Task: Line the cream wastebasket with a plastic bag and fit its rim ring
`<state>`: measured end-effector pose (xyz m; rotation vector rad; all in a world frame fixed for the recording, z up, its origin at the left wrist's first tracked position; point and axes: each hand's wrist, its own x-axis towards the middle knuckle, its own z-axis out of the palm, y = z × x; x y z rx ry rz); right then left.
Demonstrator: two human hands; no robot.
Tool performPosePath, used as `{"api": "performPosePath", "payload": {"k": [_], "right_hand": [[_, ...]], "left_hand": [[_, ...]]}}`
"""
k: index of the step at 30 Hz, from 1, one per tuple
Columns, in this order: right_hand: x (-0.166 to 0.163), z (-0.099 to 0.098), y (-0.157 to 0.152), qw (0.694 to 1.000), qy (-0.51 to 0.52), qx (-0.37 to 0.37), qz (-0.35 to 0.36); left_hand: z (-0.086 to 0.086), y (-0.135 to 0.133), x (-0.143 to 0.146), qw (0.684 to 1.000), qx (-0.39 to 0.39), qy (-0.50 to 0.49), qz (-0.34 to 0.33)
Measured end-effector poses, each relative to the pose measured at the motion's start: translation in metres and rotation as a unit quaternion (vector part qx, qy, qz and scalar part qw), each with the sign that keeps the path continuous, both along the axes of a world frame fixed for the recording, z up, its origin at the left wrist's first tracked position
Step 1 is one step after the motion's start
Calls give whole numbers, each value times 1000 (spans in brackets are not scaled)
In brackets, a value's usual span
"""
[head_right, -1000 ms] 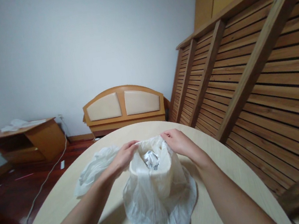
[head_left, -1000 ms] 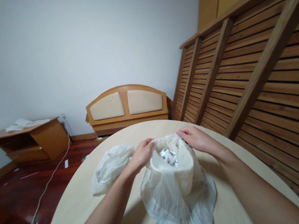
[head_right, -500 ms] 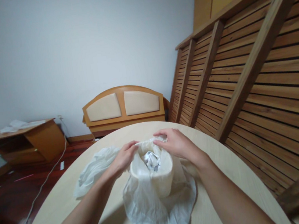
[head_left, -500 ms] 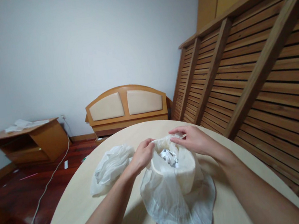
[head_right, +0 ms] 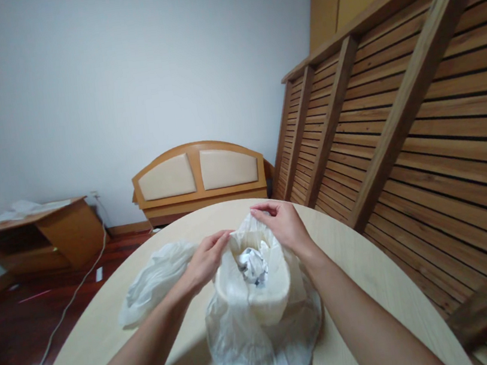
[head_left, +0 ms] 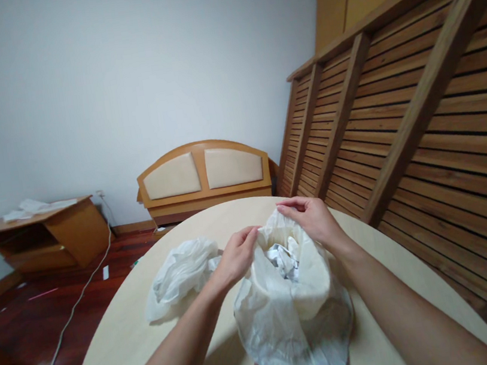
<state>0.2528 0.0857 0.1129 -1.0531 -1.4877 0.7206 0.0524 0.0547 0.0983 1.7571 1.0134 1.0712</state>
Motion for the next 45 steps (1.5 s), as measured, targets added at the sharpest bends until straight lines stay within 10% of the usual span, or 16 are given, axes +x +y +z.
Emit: {"api": "performPosePath", "payload": {"k": [8, 16, 28, 33, 38, 45], "right_hand": [[19, 5, -15, 986, -78, -111, 99], [37, 13, -15, 980, -112, -155, 50], [47, 8, -11, 971, -220, -94, -7], [26, 10, -8, 978, -195, -55, 57], [32, -10, 8, 963, -246, -99, -54], [49, -21, 13, 965, -234, -109, -38]], "left_hand": [[-14, 11, 0, 998, -6, -23, 58], [-15, 16, -10, 995, -35, -2, 95], [-9, 21, -37, 989, -78, 58, -107], [-21, 26, -33, 987, -40, 140, -62], [-23, 29, -34, 981, -10, 193, 21], [-20, 29, -40, 959, 50, 252, 119]]}}
